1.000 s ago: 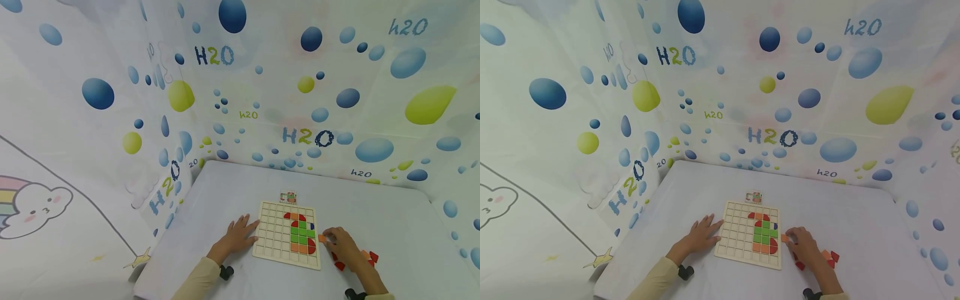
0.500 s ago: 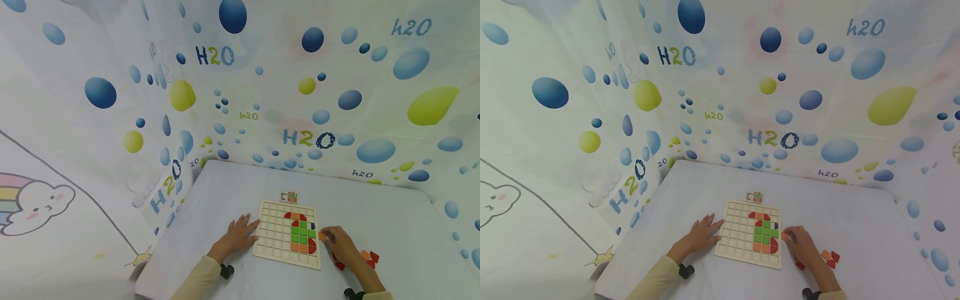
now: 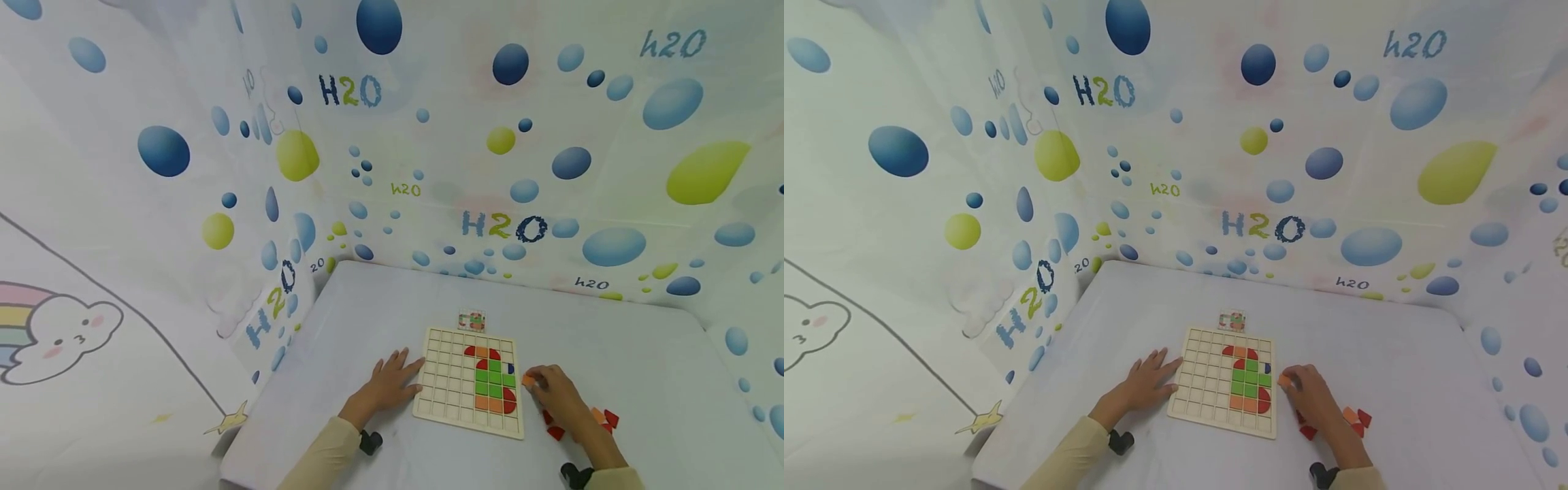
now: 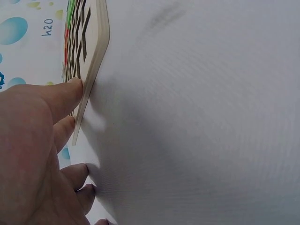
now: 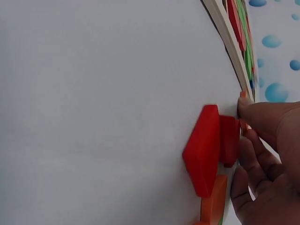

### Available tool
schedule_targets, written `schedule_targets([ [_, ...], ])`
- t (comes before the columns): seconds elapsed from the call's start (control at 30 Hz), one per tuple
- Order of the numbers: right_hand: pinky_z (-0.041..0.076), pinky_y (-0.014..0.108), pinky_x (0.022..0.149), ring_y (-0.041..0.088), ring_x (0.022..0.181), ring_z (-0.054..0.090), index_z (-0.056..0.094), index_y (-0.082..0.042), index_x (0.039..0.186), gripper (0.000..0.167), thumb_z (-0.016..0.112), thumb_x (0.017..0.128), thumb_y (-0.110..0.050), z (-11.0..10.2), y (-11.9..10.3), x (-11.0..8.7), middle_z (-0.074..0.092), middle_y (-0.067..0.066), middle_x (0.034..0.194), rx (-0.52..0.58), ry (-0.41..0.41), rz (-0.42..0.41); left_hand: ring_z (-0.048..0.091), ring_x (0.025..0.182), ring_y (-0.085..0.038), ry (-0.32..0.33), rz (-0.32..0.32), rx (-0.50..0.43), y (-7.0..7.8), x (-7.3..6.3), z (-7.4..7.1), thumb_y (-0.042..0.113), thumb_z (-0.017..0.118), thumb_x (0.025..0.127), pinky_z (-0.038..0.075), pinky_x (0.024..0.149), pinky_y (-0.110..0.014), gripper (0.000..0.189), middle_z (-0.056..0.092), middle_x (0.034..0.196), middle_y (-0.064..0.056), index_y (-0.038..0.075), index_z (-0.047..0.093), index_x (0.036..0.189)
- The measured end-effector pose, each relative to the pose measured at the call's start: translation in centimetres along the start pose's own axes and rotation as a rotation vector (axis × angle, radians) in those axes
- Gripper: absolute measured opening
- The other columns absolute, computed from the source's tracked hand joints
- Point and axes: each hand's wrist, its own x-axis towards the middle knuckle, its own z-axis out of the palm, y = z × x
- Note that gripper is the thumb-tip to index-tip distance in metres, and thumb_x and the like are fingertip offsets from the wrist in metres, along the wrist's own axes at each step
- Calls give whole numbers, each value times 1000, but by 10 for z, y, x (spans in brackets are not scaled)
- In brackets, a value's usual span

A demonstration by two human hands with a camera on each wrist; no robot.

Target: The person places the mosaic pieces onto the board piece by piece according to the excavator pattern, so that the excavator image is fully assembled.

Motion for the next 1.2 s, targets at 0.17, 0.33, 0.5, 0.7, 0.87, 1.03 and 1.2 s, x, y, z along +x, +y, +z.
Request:
schedule_targets([
  [0.17, 55, 57, 102, 36, 111, 57, 59, 3, 136, 35, 62, 106, -15, -11, 8, 5, 53, 26, 131, 7, 27, 61, 20, 162, -38, -5, 4, -3, 1, 0, -2, 50, 57, 107, 15, 128, -65, 63, 22, 175, -15, 29, 40, 164],
  [0.33, 54, 60, 100, 40, 111, 57, 58, 7, 135, 34, 59, 107, -13, -17, 13, 17, 54, 29, 128, 2, 61, 71, 20, 162, -38, -3, 3, 10, 1, 0, -2, 50, 56, 107, 16, 128, -64, 64, 22, 175, -15, 29, 39, 165],
  [0.5, 54, 58, 99, 38, 109, 58, 60, 7, 133, 33, 62, 105, -11, -11, 10, 31, 56, 28, 125, 7, 73, 55, 20, 162, -38, -8, 2, -2, 0, 0, 0, 49, 57, 107, 16, 128, -65, 63, 22, 175, -15, 29, 40, 164],
  [0.7, 53, 60, 97, 41, 112, 60, 61, 6, 133, 35, 62, 104, -13, -2, -18, 43, 55, 29, 128, 9, 114, 23, 19, 162, -37, -13, -8, 8, -1, 1, 2, 51, 56, 107, 15, 128, -64, 64, 21, 176, -14, 31, 38, 165],
  [0.87, 53, 58, 99, 40, 116, 62, 62, 3, 133, 34, 63, 106, -17, 12, -49, 51, 57, 25, 129, 17, 72, -40, 20, 162, -37, -6, -1, 18, -2, 2, 2, 51, 56, 107, 16, 128, -64, 64, 22, 176, -14, 31, 38, 165],
  [1.03, 55, 54, 90, 30, 102, 63, 66, 0, 127, 29, 70, 102, -15, 32, -71, 54, 61, 19, 118, -11, 49, -145, 21, 162, -38, -7, 1, 25, 0, 1, 0, 51, 56, 107, 17, 128, -64, 64, 22, 175, -14, 31, 38, 165],
  [1.2, 52, 43, 75, 22, 87, 57, 67, -2, 115, 22, 77, 97, -9, 47, -86, 51, 63, 11, 103, -46, 56, -260, 21, 162, -38, -8, -4, 21, 1, 0, 0, 50, 57, 107, 17, 128, -64, 64, 23, 175, -15, 30, 39, 165],
])
